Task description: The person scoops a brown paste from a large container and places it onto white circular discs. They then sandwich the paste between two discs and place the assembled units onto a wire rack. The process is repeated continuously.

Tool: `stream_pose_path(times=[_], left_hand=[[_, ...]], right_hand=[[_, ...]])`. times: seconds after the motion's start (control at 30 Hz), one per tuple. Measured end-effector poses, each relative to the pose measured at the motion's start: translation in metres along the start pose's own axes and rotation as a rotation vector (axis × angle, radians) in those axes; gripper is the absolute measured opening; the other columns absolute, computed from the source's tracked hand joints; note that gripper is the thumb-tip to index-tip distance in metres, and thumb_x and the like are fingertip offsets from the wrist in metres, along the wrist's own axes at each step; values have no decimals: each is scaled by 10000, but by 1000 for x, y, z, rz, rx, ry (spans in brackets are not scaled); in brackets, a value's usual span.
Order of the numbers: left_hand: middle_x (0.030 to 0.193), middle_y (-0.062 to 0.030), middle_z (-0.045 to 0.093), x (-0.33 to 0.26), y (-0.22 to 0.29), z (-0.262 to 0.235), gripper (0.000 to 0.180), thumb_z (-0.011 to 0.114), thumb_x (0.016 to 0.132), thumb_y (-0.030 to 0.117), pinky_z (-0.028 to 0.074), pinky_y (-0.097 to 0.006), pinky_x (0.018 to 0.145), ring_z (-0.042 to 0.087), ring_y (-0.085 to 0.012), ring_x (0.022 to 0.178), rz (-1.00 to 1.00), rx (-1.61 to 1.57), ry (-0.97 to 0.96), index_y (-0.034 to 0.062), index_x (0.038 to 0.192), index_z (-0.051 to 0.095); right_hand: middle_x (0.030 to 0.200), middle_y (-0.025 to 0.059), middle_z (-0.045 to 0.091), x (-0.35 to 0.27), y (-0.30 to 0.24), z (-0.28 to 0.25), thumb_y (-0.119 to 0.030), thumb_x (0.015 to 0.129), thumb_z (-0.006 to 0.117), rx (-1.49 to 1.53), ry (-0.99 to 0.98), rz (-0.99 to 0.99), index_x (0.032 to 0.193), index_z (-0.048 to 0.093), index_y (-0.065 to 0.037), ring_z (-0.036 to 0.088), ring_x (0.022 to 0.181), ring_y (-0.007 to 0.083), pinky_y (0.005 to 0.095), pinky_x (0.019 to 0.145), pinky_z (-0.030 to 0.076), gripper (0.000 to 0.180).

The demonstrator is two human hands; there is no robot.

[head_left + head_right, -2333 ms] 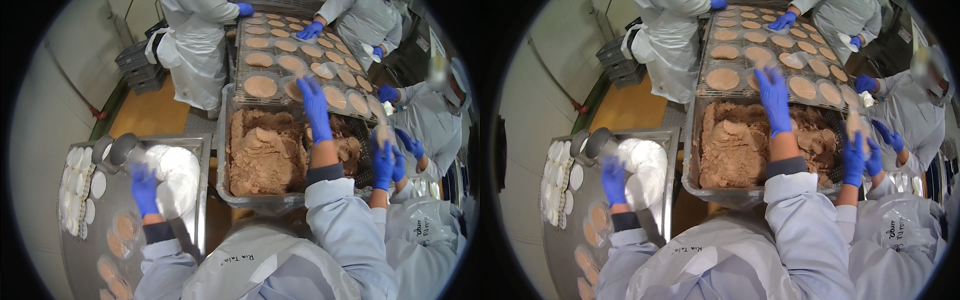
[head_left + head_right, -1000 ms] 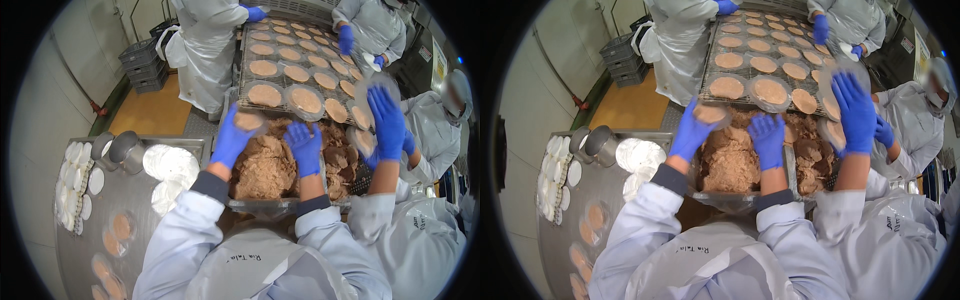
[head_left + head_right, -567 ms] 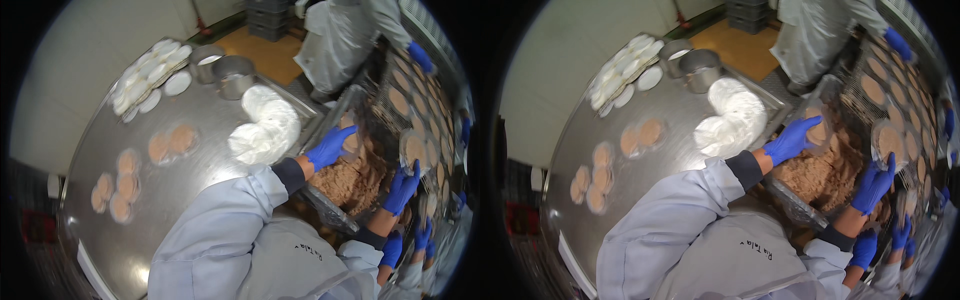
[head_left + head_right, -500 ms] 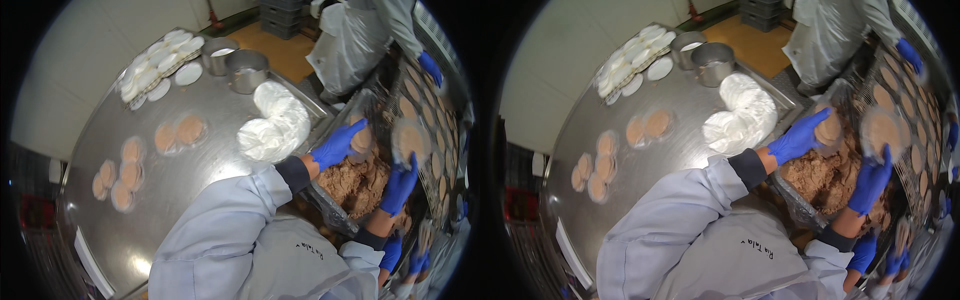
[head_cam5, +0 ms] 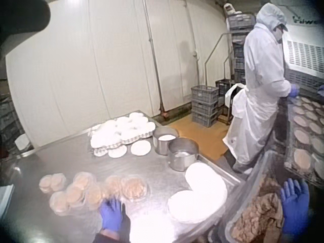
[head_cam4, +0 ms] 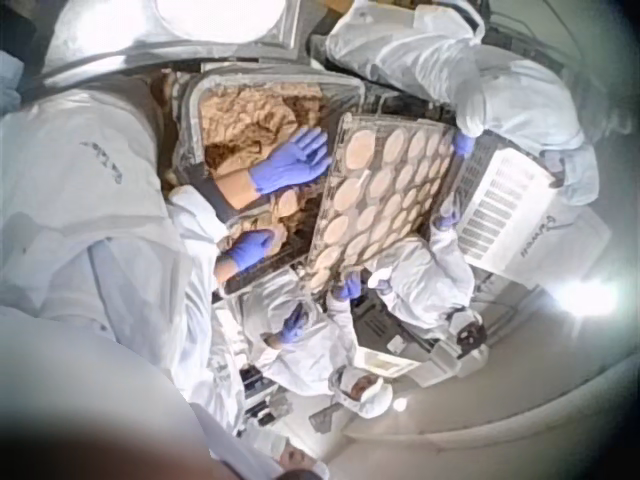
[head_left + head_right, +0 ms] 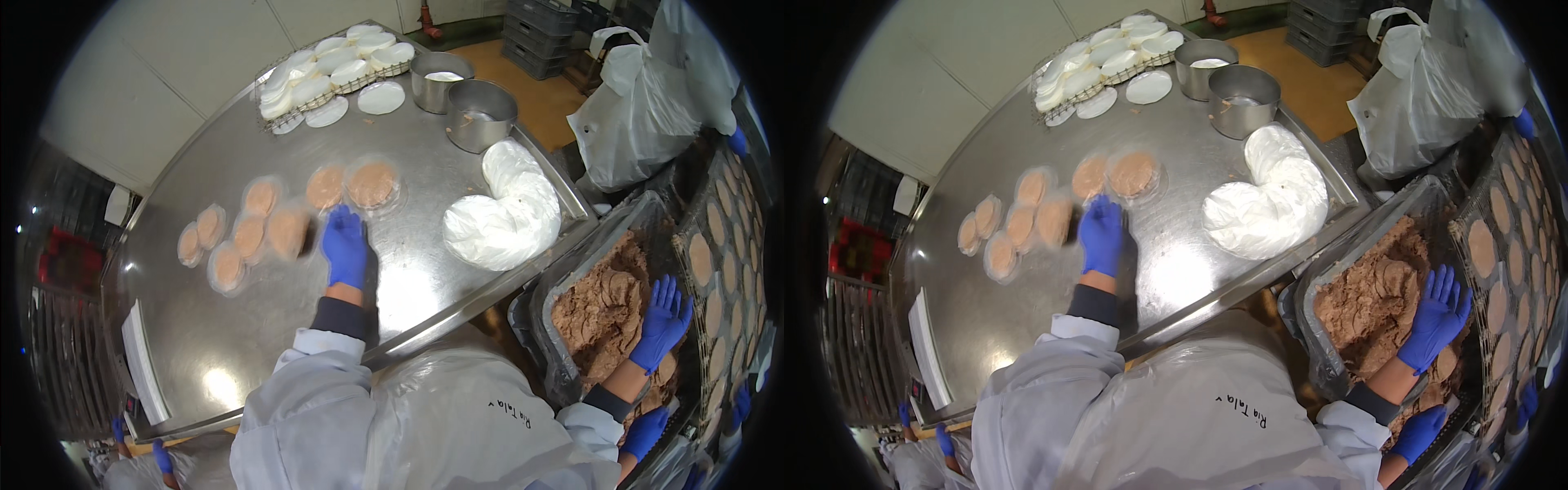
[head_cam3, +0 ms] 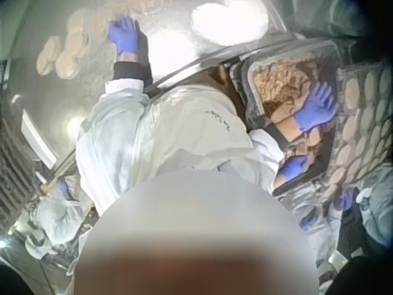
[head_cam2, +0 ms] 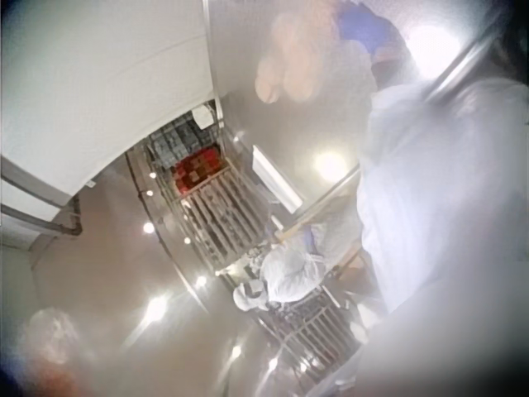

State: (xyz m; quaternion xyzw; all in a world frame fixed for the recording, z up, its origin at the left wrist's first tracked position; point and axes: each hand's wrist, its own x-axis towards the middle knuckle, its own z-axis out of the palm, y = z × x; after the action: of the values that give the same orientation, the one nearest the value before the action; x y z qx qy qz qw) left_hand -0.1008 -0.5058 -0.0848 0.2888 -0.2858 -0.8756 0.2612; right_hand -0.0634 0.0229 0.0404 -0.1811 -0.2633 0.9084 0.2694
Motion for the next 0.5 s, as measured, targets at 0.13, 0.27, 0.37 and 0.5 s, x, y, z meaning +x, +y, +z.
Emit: stream_pose_path(times=[0.13, 0.27, 0.37, 0.5], left_hand=[[1284, -143, 372, -82, -94, 116, 445, 481, 875, 235, 344, -355, 957, 394, -229, 1170, -371, 439, -797, 38, 1254, 357], [1260, -158, 382, -205, -188, 233, 455, 538, 855, 255, 377, -357, 935, 436, -255, 1127, -1009, 230, -1002, 17, 1218, 401], [1131, -125, 498, -262, -245, 262, 369, 569, 834, 212, 438, -306, 855, 509, -204, 1019, -1025, 185, -1299, 12, 1133, 483], [1007, -67, 564, -305, -241, 268, 317, 558, 833, 169, 482, -281, 751, 566, -172, 877, -900, 443, -1273, 9, 1099, 492]], right_hand=[[1402, 195, 154, -4, -18, -6, -181, 753, 636, 208, 112, -66, 1339, 82, -45, 205, 1286, 336, 503, 1021, 240, 818], [1285, 190, 298, 1, -46, -26, -179, 779, 591, 237, 95, -196, 1246, 238, -21, 308, 1188, 327, 483, 986, 281, 606], [1118, 156, 519, 5, -47, -32, -128, 824, 514, 272, 178, -275, 1098, 478, 12, 474, 1039, 319, 465, 918, 379, 310], [1237, 158, 360, -12, -55, -23, -113, 840, 481, 252, 277, -309, 1155, 387, -2, 412, 1103, 270, 427, 953, 374, 346]])
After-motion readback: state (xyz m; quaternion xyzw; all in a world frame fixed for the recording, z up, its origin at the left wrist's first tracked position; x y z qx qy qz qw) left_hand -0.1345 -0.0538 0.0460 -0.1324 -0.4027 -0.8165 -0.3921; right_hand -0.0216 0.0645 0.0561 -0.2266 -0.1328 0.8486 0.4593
